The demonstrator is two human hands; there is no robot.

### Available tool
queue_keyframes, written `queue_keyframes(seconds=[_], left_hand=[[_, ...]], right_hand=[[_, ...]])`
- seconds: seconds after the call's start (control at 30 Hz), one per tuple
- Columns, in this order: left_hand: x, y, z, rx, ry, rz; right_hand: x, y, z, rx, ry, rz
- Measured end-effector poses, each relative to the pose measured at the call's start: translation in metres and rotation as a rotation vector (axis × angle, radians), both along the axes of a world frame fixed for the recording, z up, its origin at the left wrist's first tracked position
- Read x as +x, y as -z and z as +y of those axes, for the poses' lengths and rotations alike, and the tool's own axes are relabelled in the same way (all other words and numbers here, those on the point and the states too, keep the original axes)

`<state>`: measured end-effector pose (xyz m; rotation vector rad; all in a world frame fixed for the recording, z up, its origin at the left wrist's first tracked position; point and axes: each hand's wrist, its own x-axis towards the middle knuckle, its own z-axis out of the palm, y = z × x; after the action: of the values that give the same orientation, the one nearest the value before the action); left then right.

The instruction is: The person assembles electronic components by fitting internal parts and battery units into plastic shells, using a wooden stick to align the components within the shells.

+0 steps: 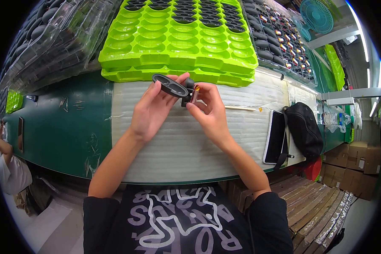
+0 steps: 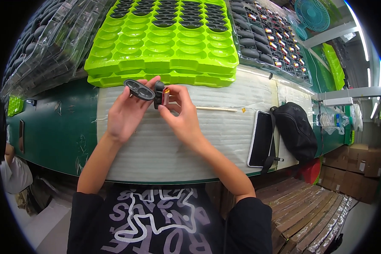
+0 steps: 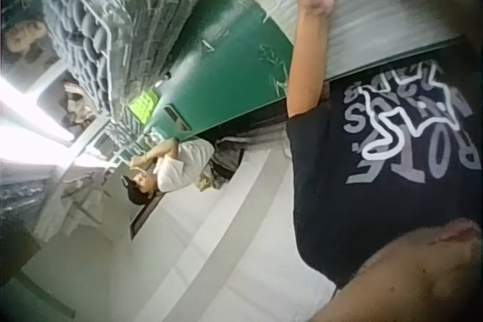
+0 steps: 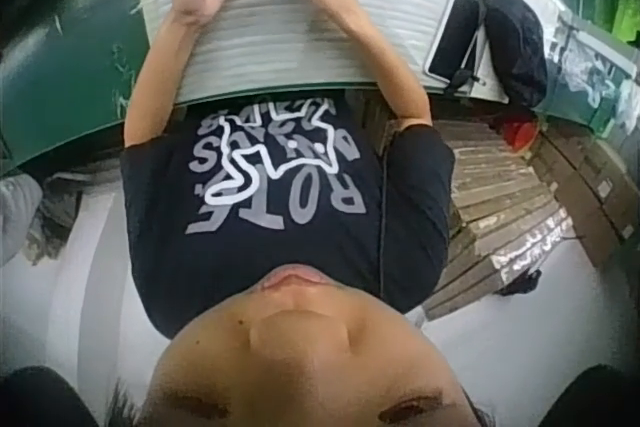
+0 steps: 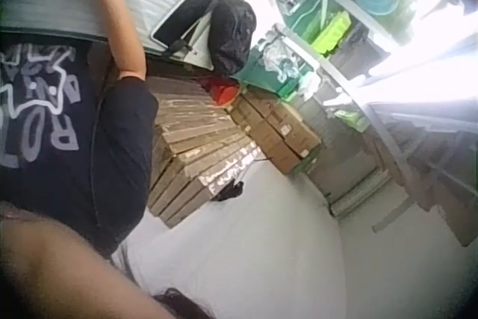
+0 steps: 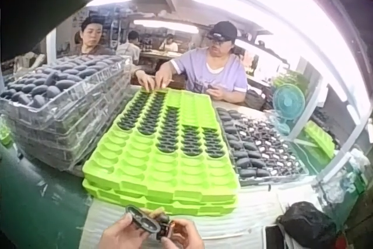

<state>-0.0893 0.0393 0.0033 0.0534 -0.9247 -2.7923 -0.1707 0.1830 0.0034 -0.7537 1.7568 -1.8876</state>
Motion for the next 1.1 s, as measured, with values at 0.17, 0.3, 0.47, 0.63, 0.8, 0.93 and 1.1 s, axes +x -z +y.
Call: queue_keyframes(seconds=[0.17,0.3,0.47,0.63,0.8,0.93,1.1], left_hand=[[-0.002,0.0,-0.003,-0.044,-0.075,-0.102],[-0.001,-0.005,-0.003,-0.132,-0.038,-0.181],[0.0,0.002,-0.003,-0.182,-0.039,-0.194],[-0.002,0.003,-0.003,-0.277,-0.067,-0.253],[-0.001,0.0,-0.002,-0.24,0.004,-0.296],[-0.003,0.0,0.001,-0.274,-0.006,-0.289],[-0.003,-0.002,-0.001,-0.264,0.006,-0.301]], right_hand=[[-0.012,-0.004,0.006,-0.037,0.002,-0.138],[-0.02,-0.004,0.01,-0.055,0.015,-0.221],[-0.02,-0.018,0.009,-0.134,-0.032,-0.499],[-0.023,-0.014,0.012,-0.099,-0.009,-0.497],[-0.023,-0.016,0.012,-0.055,0.023,-0.424],[-0.023,-0.011,0.011,-0.051,0.015,-0.278],[-0.026,-0.009,0.014,-0.056,-0.027,-0.182]])
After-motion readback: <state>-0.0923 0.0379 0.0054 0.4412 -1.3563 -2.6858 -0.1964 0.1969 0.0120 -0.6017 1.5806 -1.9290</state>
